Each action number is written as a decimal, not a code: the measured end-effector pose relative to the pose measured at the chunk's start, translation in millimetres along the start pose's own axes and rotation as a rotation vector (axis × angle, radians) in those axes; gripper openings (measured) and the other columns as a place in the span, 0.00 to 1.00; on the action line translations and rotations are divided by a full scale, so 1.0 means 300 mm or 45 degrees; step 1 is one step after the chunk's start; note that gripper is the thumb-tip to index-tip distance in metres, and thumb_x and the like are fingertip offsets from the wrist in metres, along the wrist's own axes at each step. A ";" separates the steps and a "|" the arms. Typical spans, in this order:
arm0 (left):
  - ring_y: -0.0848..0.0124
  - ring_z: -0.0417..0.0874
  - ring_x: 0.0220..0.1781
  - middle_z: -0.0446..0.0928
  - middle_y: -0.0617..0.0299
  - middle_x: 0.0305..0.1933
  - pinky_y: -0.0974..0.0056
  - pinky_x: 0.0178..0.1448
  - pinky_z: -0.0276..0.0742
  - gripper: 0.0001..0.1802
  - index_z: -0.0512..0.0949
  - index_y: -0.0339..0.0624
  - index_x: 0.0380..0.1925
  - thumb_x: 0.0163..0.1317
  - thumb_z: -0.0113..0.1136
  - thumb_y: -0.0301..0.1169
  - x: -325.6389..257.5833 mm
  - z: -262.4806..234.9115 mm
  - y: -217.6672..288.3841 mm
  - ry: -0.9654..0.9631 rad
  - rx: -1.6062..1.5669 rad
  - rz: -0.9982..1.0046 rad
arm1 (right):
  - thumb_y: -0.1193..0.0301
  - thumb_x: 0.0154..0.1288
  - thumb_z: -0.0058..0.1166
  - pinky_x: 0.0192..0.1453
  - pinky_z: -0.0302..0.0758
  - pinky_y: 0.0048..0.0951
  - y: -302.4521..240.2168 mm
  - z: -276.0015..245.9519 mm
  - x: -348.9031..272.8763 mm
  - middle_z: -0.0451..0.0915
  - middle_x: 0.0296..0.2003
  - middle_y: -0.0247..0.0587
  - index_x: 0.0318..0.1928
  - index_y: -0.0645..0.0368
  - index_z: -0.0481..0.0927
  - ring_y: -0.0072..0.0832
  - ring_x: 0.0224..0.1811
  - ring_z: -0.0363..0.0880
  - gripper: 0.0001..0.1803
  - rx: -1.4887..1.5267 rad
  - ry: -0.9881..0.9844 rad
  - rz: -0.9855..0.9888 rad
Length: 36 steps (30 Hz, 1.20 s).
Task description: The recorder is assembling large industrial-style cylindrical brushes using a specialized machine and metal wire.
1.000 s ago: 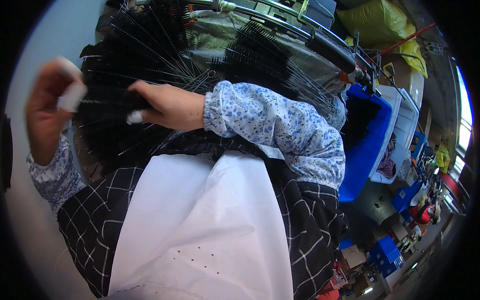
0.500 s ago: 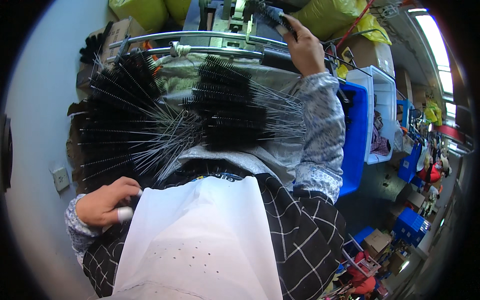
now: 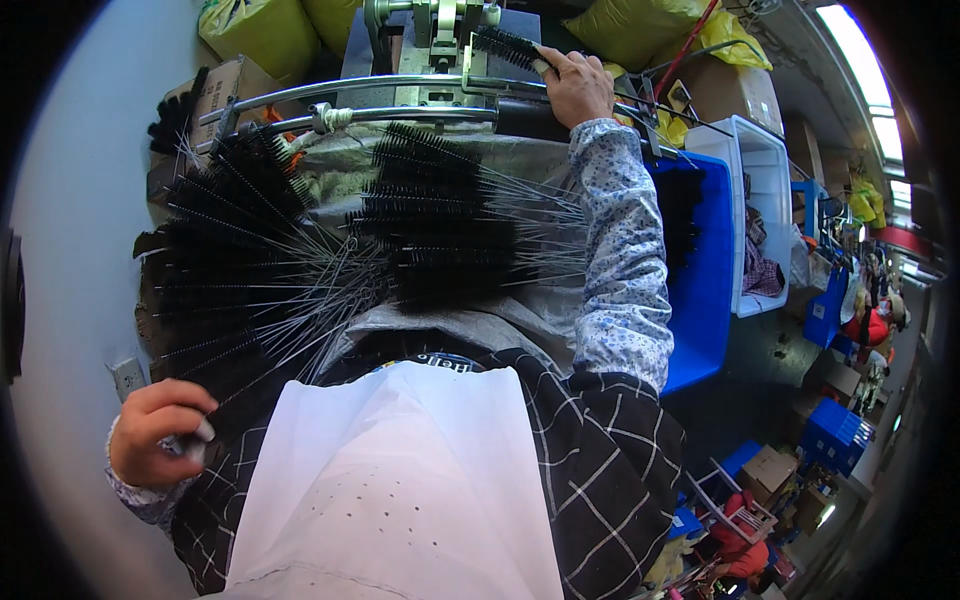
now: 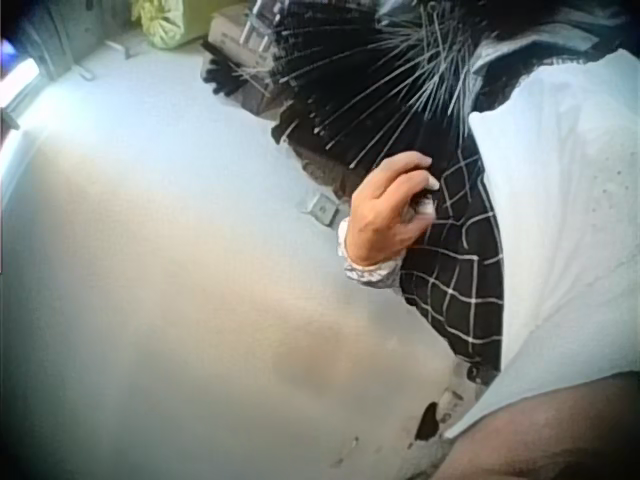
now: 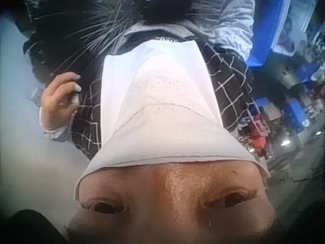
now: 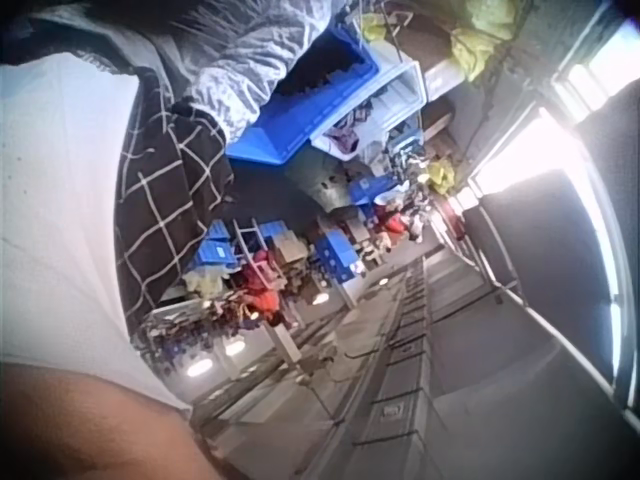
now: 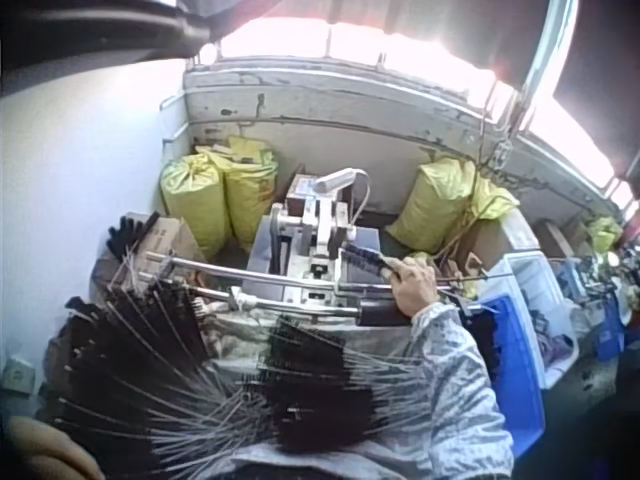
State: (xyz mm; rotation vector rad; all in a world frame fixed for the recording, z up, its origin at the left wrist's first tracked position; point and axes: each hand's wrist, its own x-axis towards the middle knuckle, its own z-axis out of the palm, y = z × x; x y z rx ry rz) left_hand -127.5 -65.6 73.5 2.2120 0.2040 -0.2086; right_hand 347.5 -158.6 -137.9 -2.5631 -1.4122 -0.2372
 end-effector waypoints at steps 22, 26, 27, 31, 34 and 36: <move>0.75 0.50 0.23 0.56 0.62 0.24 0.67 0.30 0.47 0.19 0.55 0.45 0.20 0.43 0.54 0.40 -0.165 -0.063 -0.103 1.190 -0.473 0.471 | 0.60 0.54 0.47 0.53 0.59 0.46 0.131 0.086 0.054 0.69 0.49 0.39 0.52 0.50 0.67 0.36 0.54 0.64 0.24 0.173 0.018 0.326; 0.75 0.52 0.23 0.57 0.62 0.25 0.67 0.30 0.47 0.23 0.65 0.37 0.40 0.44 0.54 0.37 -0.141 -0.077 -0.144 1.129 -0.412 0.515 | 0.63 0.54 0.48 0.51 0.62 0.46 0.072 0.092 0.044 0.71 0.47 0.40 0.51 0.51 0.68 0.38 0.50 0.69 0.22 0.181 0.068 0.310; 0.75 0.52 0.23 0.57 0.62 0.25 0.67 0.30 0.47 0.23 0.65 0.37 0.40 0.44 0.54 0.37 -0.118 -0.073 -0.147 1.124 -0.416 0.522 | 0.64 0.54 0.48 0.51 0.63 0.46 0.059 0.091 0.034 0.71 0.46 0.39 0.51 0.51 0.68 0.38 0.49 0.69 0.22 0.133 0.094 0.320; 0.79 0.51 0.19 0.61 0.66 0.23 0.71 0.26 0.48 0.29 0.57 0.45 0.21 0.36 0.65 0.51 -0.116 -0.054 -0.080 1.446 -0.358 0.397 | 0.66 0.53 0.48 0.45 0.65 0.46 -0.121 0.094 0.083 0.73 0.40 0.39 0.44 0.55 0.71 0.36 0.46 0.71 0.16 0.132 0.079 0.275; 0.80 0.52 0.19 0.62 0.66 0.23 0.71 0.26 0.48 0.32 0.58 0.46 0.21 0.33 0.66 0.55 -0.097 -0.029 -0.078 1.504 -0.378 0.327 | 0.68 0.54 0.45 0.44 0.64 0.45 -0.289 0.093 0.104 0.73 0.38 0.39 0.39 0.56 0.71 0.34 0.44 0.72 0.12 0.114 0.033 0.274; 0.78 0.52 0.20 0.60 0.64 0.25 0.70 0.27 0.48 0.25 0.57 0.46 0.21 0.37 0.62 0.46 -0.095 -0.055 -0.094 1.304 -0.436 0.409 | 0.70 0.55 0.43 0.46 0.63 0.45 -0.372 0.096 0.110 0.73 0.38 0.38 0.39 0.57 0.71 0.33 0.44 0.71 0.11 0.118 0.025 0.292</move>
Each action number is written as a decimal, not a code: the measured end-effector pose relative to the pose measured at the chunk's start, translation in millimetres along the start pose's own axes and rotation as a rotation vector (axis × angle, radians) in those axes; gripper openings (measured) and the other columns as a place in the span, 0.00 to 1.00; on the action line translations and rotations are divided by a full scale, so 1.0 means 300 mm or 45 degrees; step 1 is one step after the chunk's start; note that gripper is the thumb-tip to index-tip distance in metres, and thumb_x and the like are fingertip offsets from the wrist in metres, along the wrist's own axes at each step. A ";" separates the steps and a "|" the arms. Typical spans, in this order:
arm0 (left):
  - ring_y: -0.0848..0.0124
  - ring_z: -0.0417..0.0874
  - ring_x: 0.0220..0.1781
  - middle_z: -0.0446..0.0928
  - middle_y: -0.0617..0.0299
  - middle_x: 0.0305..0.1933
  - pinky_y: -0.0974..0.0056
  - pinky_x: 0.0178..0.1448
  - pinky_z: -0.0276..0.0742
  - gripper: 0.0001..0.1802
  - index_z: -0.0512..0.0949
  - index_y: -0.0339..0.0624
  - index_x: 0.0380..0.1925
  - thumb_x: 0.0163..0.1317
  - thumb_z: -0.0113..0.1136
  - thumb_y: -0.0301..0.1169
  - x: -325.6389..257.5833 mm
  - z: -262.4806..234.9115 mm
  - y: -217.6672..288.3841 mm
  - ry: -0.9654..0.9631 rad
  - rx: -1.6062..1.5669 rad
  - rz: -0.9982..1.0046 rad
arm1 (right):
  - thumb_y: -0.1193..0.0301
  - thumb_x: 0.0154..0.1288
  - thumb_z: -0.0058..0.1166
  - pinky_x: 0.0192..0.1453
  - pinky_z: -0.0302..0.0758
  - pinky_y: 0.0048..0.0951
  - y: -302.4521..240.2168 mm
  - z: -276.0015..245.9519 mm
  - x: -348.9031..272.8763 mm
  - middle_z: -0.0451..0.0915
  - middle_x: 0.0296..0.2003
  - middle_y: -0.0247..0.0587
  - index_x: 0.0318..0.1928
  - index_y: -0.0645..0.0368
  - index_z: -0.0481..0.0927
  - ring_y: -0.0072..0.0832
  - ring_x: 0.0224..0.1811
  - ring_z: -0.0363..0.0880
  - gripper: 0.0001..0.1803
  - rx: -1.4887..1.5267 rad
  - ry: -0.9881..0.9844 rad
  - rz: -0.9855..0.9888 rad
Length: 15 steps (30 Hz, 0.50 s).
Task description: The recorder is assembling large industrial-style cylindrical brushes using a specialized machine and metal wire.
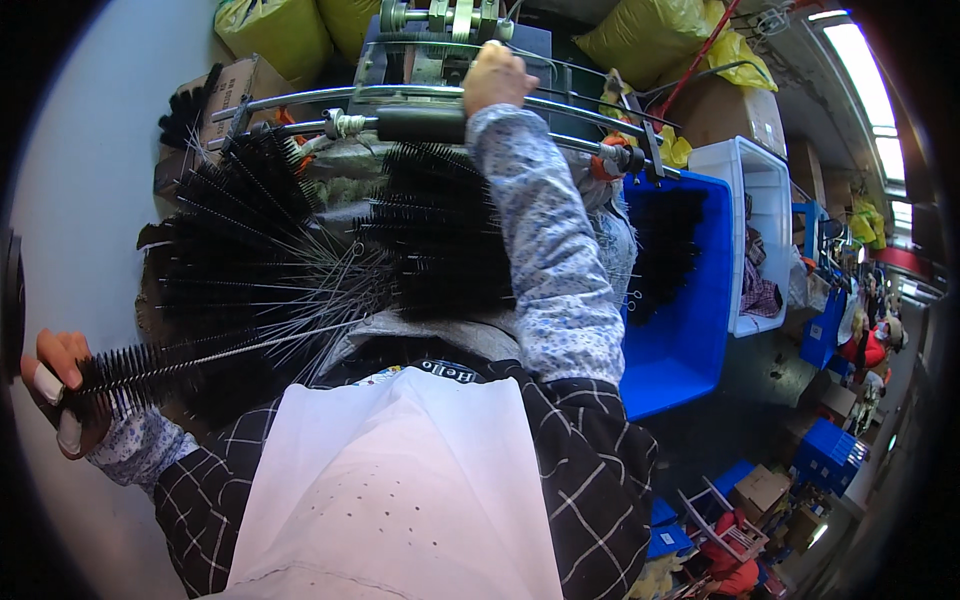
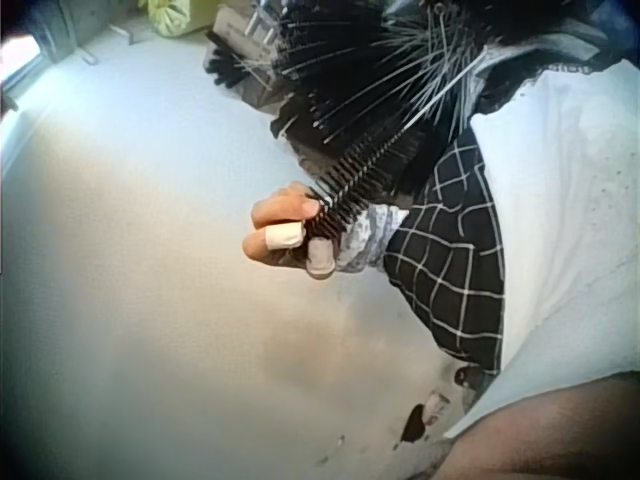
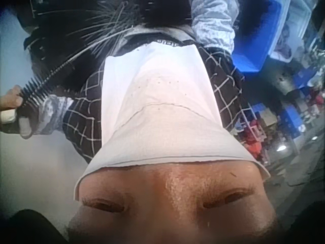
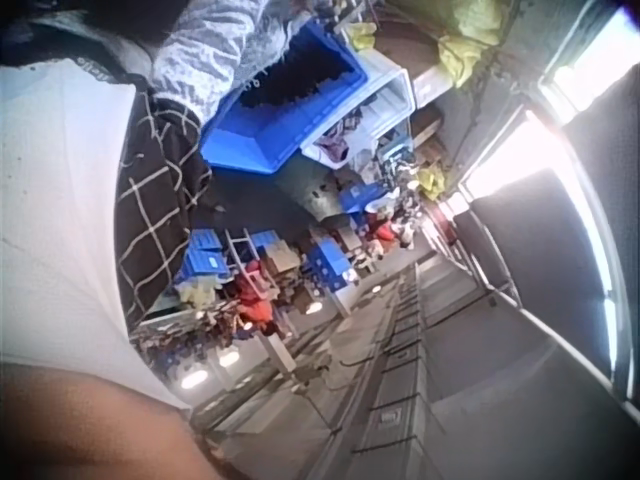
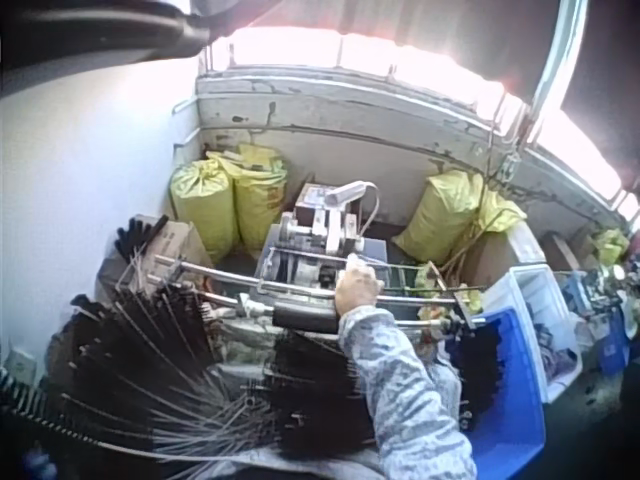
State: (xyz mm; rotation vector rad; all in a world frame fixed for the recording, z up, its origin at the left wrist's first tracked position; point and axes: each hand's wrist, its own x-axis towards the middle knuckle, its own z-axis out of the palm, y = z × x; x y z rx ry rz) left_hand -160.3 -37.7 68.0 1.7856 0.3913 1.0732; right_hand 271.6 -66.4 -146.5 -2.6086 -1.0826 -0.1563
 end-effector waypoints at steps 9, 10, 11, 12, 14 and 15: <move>0.76 0.51 0.22 0.58 0.62 0.26 0.69 0.29 0.49 0.18 0.57 0.44 0.23 0.42 0.57 0.36 0.021 -0.007 0.014 -0.181 -0.033 -0.020 | 0.71 0.56 0.45 0.48 0.64 0.42 0.018 -0.043 -0.006 0.72 0.42 0.40 0.43 0.57 0.69 0.34 0.46 0.71 0.13 0.012 -0.133 -0.032; 0.76 0.51 0.22 0.57 0.62 0.25 0.70 0.29 0.49 0.17 0.57 0.43 0.23 0.44 0.56 0.36 0.020 -0.018 0.017 -0.155 0.004 -0.028 | 0.70 0.56 0.44 0.47 0.65 0.42 0.064 -0.040 0.001 0.72 0.41 0.41 0.42 0.57 0.69 0.35 0.46 0.72 0.13 -0.005 -0.131 -0.042; 0.76 0.51 0.22 0.56 0.61 0.25 0.70 0.29 0.49 0.16 0.58 0.42 0.24 0.45 0.55 0.36 0.020 -0.024 0.019 -0.128 0.042 -0.037 | 0.69 0.56 0.44 0.47 0.65 0.43 0.118 -0.033 0.011 0.72 0.41 0.41 0.42 0.57 0.69 0.36 0.45 0.72 0.13 -0.020 -0.130 -0.053; 0.75 0.51 0.23 0.56 0.61 0.25 0.70 0.30 0.50 0.14 0.57 0.42 0.24 0.48 0.52 0.32 0.016 -0.024 0.022 -0.102 0.019 -0.033 | 0.68 0.56 0.44 0.46 0.66 0.44 0.169 -0.032 0.016 0.72 0.40 0.42 0.43 0.57 0.69 0.37 0.45 0.72 0.13 -0.022 -0.101 -0.074; 0.75 0.52 0.23 0.56 0.61 0.25 0.70 0.30 0.50 0.13 0.58 0.41 0.25 0.49 0.52 0.31 0.022 -0.018 0.017 -0.081 -0.047 -0.055 | 0.68 0.56 0.44 0.46 0.67 0.43 0.296 -0.051 0.026 0.72 0.41 0.42 0.45 0.56 0.69 0.39 0.45 0.72 0.15 -0.017 -0.027 -0.107; 0.75 0.52 0.23 0.56 0.61 0.26 0.70 0.30 0.51 0.12 0.58 0.40 0.26 0.50 0.51 0.30 0.006 -0.014 0.032 -0.034 -0.059 -0.087 | 0.67 0.56 0.44 0.47 0.67 0.43 0.330 -0.019 0.043 0.72 0.42 0.42 0.47 0.54 0.68 0.40 0.45 0.72 0.17 0.029 -0.007 -0.160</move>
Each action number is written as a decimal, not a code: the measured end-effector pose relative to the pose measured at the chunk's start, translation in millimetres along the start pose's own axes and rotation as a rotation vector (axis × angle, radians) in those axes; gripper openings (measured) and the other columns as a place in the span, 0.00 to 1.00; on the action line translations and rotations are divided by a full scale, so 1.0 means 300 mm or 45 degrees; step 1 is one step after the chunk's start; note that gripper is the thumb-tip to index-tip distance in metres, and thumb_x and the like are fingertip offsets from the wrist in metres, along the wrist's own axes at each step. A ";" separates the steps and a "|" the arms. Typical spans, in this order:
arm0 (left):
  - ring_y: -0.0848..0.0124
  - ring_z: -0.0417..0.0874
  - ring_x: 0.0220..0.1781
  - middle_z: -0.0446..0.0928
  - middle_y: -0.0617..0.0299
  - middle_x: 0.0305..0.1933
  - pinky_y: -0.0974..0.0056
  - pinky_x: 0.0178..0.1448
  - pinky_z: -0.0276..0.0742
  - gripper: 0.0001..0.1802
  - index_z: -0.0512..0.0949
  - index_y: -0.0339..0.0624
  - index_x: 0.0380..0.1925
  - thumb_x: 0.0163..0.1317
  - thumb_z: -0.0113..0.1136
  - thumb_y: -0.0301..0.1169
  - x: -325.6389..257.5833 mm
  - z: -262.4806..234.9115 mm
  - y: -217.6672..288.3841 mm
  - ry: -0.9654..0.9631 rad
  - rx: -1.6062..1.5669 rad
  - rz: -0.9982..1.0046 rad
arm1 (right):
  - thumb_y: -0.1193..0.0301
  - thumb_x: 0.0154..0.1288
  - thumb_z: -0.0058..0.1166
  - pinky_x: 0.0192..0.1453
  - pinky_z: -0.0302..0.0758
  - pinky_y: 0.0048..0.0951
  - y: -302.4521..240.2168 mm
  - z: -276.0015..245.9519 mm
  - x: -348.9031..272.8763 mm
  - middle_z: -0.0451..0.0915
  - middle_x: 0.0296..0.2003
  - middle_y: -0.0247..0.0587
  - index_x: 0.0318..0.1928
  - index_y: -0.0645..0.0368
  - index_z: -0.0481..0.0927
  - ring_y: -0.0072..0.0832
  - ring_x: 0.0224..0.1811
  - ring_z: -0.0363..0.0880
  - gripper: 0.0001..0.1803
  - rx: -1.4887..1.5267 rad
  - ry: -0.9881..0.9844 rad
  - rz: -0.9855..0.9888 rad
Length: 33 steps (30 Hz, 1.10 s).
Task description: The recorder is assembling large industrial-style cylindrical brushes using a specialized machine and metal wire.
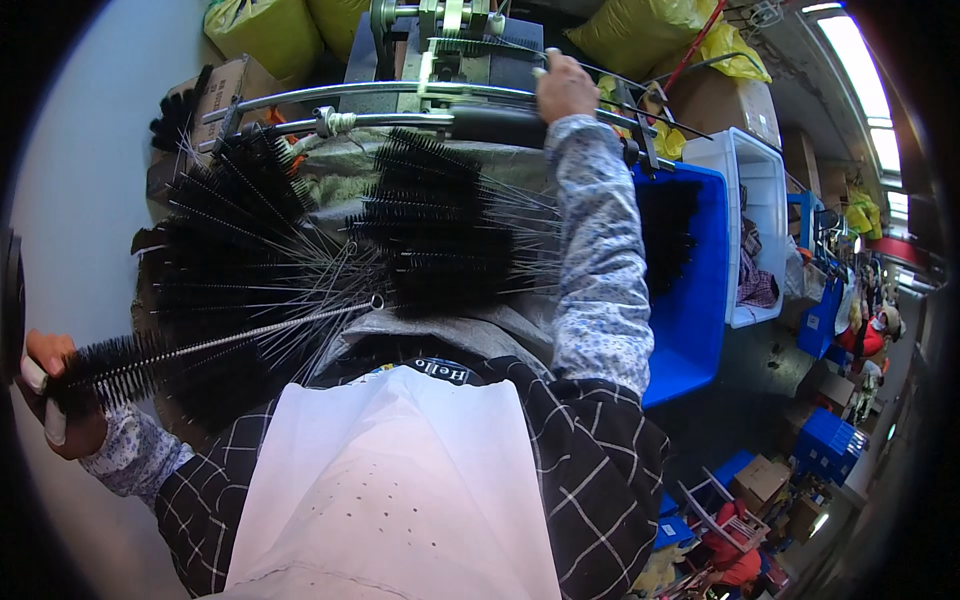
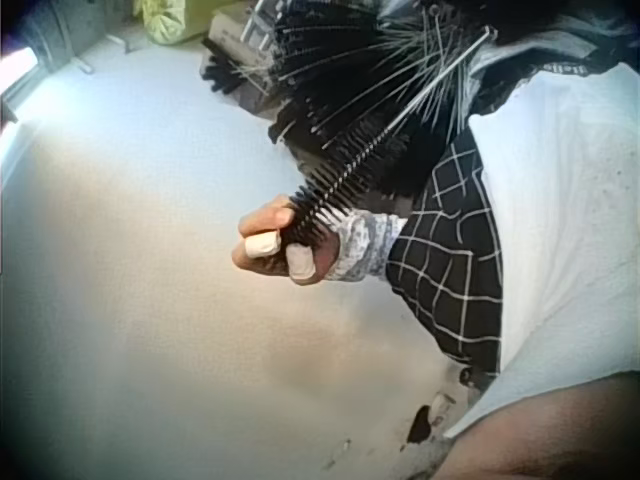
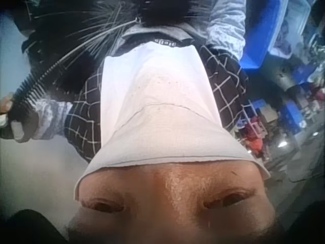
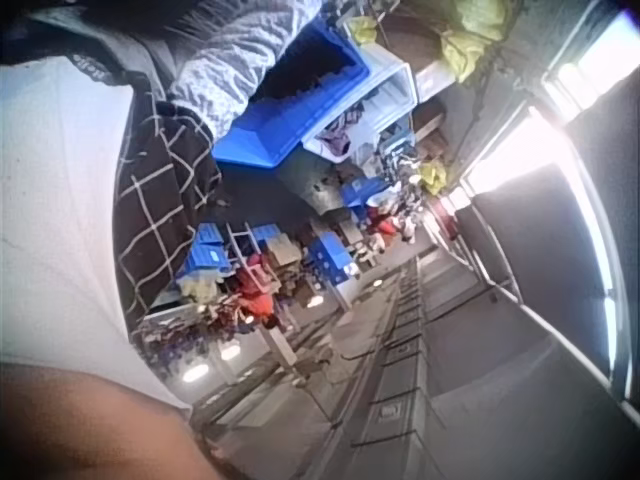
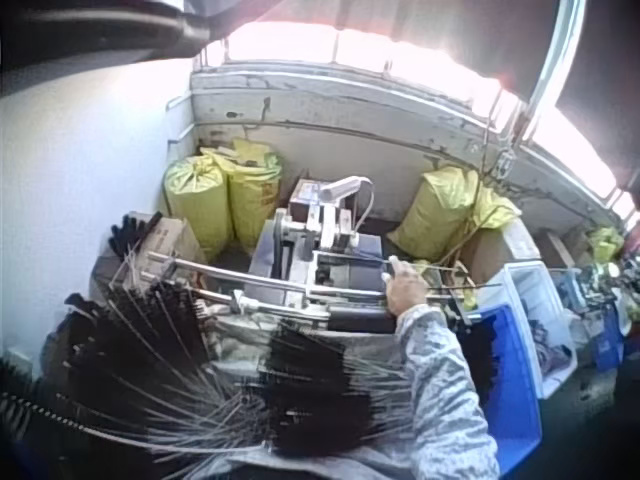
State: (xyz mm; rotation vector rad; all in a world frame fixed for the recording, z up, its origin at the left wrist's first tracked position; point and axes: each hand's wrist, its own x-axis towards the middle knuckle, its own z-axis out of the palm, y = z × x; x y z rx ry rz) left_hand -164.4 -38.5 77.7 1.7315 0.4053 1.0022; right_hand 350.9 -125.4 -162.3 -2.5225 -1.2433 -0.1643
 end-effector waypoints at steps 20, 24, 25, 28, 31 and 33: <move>0.76 0.68 0.35 0.63 0.60 0.36 0.70 0.44 0.69 0.25 0.62 0.37 0.47 0.44 0.49 0.26 0.204 0.254 -0.210 -0.568 -0.050 -0.262 | 0.68 0.58 0.49 0.52 0.66 0.27 0.075 -0.595 -0.190 0.73 0.44 0.42 0.56 0.55 0.63 0.27 0.47 0.70 0.24 0.592 -1.126 -0.318; 0.77 0.69 0.33 0.62 0.65 0.33 0.71 0.41 0.72 0.18 0.64 0.38 0.38 0.44 0.52 0.17 0.195 0.409 -0.233 -0.675 -0.074 -0.285 | 0.69 0.56 0.49 0.48 0.70 0.31 -0.344 -0.494 -0.272 0.73 0.41 0.46 0.55 0.55 0.63 0.32 0.46 0.71 0.25 1.167 -0.946 -0.979; 0.77 0.68 0.36 0.60 0.64 0.34 0.71 0.43 0.68 0.17 0.63 0.40 0.36 0.44 0.51 0.16 0.185 0.424 -0.248 -0.702 -0.094 -0.335 | 0.67 0.56 0.50 0.47 0.70 0.31 -0.437 -0.498 -0.322 0.74 0.39 0.48 0.53 0.59 0.64 0.33 0.45 0.71 0.24 1.242 -1.013 -0.887; 0.76 0.67 0.40 0.61 0.61 0.38 0.70 0.47 0.64 0.20 0.61 0.39 0.38 0.43 0.52 0.18 0.140 0.398 -0.260 -0.720 -0.112 -0.345 | 0.70 0.57 0.50 0.50 0.66 0.28 -0.550 -0.453 -0.397 0.71 0.42 0.44 0.51 0.64 0.62 0.29 0.45 0.69 0.22 1.536 -1.307 -0.612; 0.65 0.69 0.44 0.63 0.54 0.44 0.64 0.49 0.65 0.31 0.60 0.39 0.46 0.39 0.62 0.26 0.132 0.261 -0.219 -0.890 0.587 -0.418 | 0.74 0.54 0.50 0.39 0.72 0.30 -0.424 -0.363 -0.306 0.75 0.32 0.43 0.47 0.58 0.69 0.32 0.36 0.74 0.18 0.999 -0.479 -0.685; 0.58 0.71 0.42 0.65 0.52 0.43 0.61 0.47 0.67 0.35 0.60 0.40 0.46 0.35 0.65 0.31 0.120 0.157 -0.156 -1.233 1.163 -0.378 | 0.76 0.51 0.50 0.38 0.71 0.31 -0.221 -0.288 -0.181 0.76 0.27 0.40 0.47 0.52 0.71 0.31 0.32 0.73 0.19 0.207 0.036 -0.542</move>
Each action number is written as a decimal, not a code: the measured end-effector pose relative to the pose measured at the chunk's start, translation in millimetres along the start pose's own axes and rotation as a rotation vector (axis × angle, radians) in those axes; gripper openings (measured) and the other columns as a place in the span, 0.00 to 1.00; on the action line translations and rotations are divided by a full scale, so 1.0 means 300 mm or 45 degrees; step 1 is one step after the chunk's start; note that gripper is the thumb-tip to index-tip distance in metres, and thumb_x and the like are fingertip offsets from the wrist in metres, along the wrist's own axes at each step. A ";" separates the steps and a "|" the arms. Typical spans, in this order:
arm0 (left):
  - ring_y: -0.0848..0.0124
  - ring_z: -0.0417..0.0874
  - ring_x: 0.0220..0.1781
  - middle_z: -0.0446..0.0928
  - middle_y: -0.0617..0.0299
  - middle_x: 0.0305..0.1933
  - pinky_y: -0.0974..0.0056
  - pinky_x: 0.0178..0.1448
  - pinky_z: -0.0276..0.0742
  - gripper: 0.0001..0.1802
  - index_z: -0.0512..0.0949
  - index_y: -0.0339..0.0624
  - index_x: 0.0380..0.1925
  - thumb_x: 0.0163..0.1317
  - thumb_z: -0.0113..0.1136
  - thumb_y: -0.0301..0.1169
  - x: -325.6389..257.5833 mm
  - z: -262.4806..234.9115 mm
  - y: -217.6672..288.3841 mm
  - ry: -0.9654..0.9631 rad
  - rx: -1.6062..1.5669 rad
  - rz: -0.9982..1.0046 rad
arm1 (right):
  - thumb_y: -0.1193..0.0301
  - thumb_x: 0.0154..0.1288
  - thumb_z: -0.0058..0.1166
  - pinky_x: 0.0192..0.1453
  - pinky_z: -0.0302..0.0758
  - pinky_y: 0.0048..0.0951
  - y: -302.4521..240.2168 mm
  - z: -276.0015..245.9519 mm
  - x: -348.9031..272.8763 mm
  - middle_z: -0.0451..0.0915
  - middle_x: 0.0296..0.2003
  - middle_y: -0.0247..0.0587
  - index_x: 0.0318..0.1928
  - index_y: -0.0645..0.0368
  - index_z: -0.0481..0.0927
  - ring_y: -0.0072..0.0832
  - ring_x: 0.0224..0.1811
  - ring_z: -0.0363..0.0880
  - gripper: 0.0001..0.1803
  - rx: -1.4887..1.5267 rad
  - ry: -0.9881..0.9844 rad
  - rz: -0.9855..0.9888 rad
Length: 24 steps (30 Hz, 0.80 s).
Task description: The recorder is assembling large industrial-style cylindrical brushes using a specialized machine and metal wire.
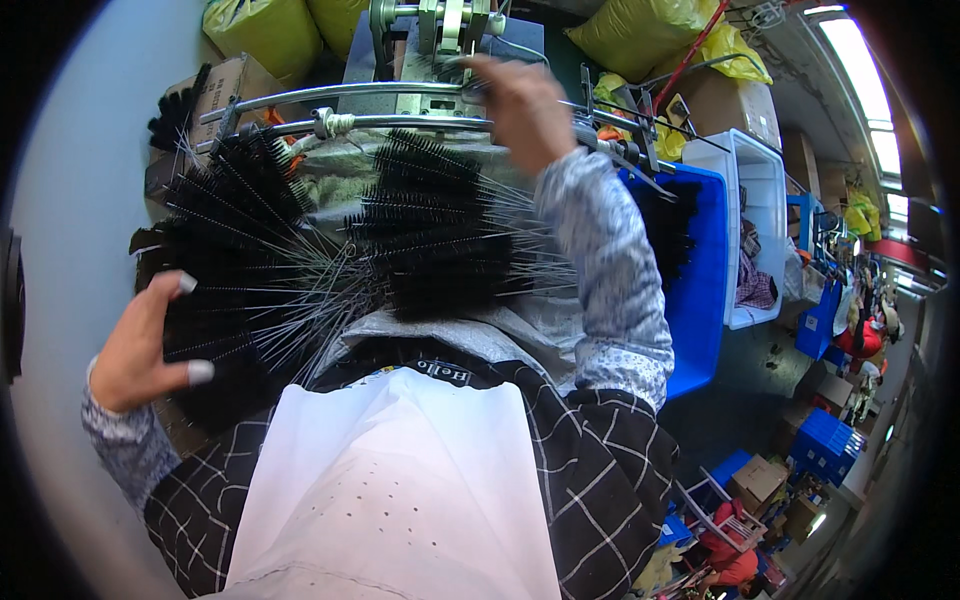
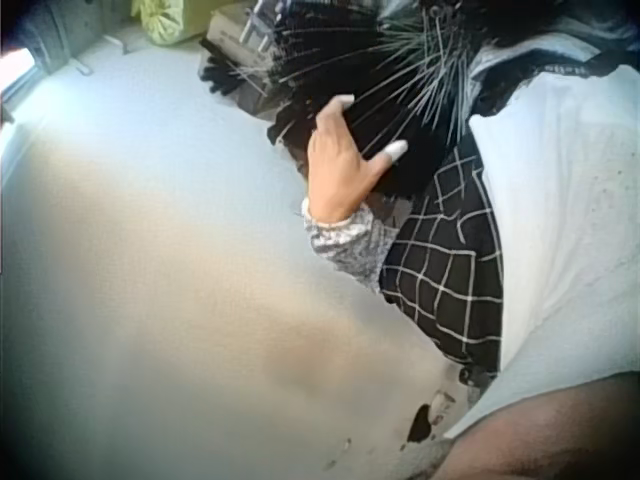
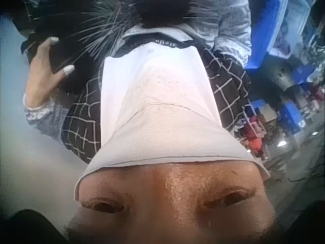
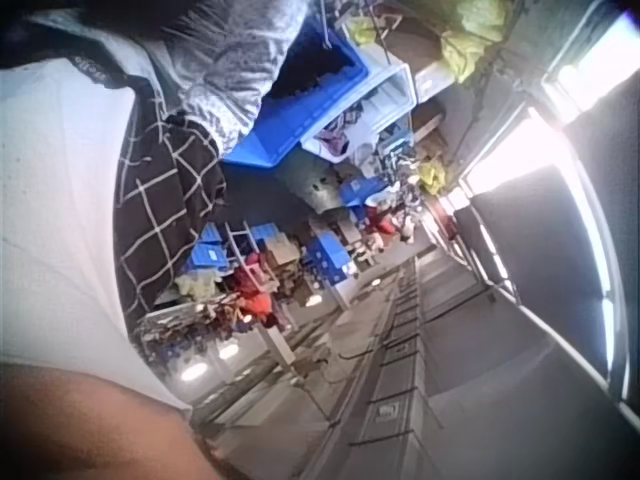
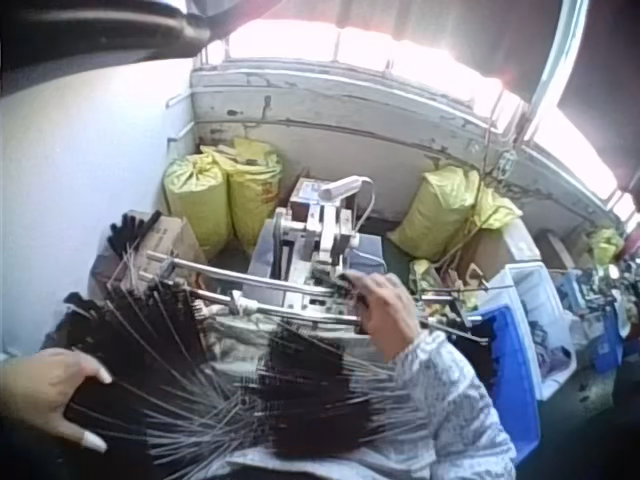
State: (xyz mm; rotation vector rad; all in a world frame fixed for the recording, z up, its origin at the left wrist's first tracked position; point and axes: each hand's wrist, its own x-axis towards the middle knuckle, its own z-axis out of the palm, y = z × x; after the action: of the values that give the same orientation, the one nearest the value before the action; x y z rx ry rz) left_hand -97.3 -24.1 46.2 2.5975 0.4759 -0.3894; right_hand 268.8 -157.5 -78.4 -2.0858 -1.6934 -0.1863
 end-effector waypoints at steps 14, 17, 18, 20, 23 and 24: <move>0.78 0.62 0.21 0.64 0.62 0.32 0.73 0.26 0.63 0.31 0.64 0.43 0.43 0.34 0.64 0.30 -0.198 0.082 -0.093 -0.186 -0.450 -0.783 | 0.63 0.58 0.43 0.49 0.65 0.33 0.248 0.164 0.070 0.73 0.36 0.36 0.51 0.41 0.69 0.33 0.40 0.69 0.18 -0.389 -0.240 0.316; 0.79 0.60 0.21 0.63 0.61 0.31 0.74 0.26 0.61 0.30 0.64 0.41 0.43 0.36 0.64 0.32 -0.204 0.084 -0.134 -0.261 -0.588 -0.760 | 0.64 0.58 0.44 0.49 0.64 0.33 0.280 0.177 0.069 0.73 0.37 0.35 0.51 0.40 0.69 0.32 0.42 0.69 0.18 -0.355 -0.268 0.297; 0.77 0.62 0.23 0.64 0.60 0.30 0.73 0.30 0.63 0.27 0.64 0.40 0.43 0.41 0.62 0.33 -0.204 0.087 -0.146 -0.282 -0.647 -0.824 | 0.64 0.58 0.44 0.50 0.63 0.33 0.290 0.182 0.073 0.73 0.38 0.34 0.52 0.40 0.68 0.31 0.43 0.68 0.19 -0.350 -0.290 0.297; 0.75 0.64 0.26 0.65 0.60 0.30 0.72 0.34 0.64 0.26 0.64 0.40 0.42 0.42 0.61 0.33 -0.216 0.139 -0.170 -0.193 -0.694 -0.736 | 0.64 0.58 0.44 0.51 0.61 0.35 0.285 0.190 0.104 0.73 0.39 0.32 0.52 0.39 0.67 0.30 0.44 0.67 0.19 -0.443 -0.289 0.246; 0.71 0.68 0.33 0.68 0.59 0.29 0.68 0.43 0.65 0.24 0.63 0.40 0.42 0.44 0.59 0.29 -0.173 0.119 -0.116 -0.259 -0.580 -0.566 | 0.65 0.56 0.47 0.54 0.56 0.39 0.326 0.215 0.138 0.69 0.44 0.30 0.55 0.39 0.63 0.30 0.49 0.64 0.24 -0.579 -0.340 0.198; 0.72 0.68 0.33 0.68 0.59 0.29 0.69 0.42 0.65 0.22 0.64 0.39 0.41 0.44 0.58 0.28 -0.154 0.106 -0.092 -0.240 -0.594 -0.535 | 0.65 0.56 0.47 0.55 0.56 0.38 0.346 0.222 0.132 0.68 0.46 0.31 0.55 0.38 0.63 0.30 0.51 0.63 0.24 -0.564 -0.322 0.168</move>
State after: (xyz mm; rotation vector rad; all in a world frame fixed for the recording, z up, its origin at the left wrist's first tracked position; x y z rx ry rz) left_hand -155.7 -29.0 24.3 1.9838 0.9253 -0.5762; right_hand 365.9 -109.6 -149.4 -2.6341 -1.7720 -0.2884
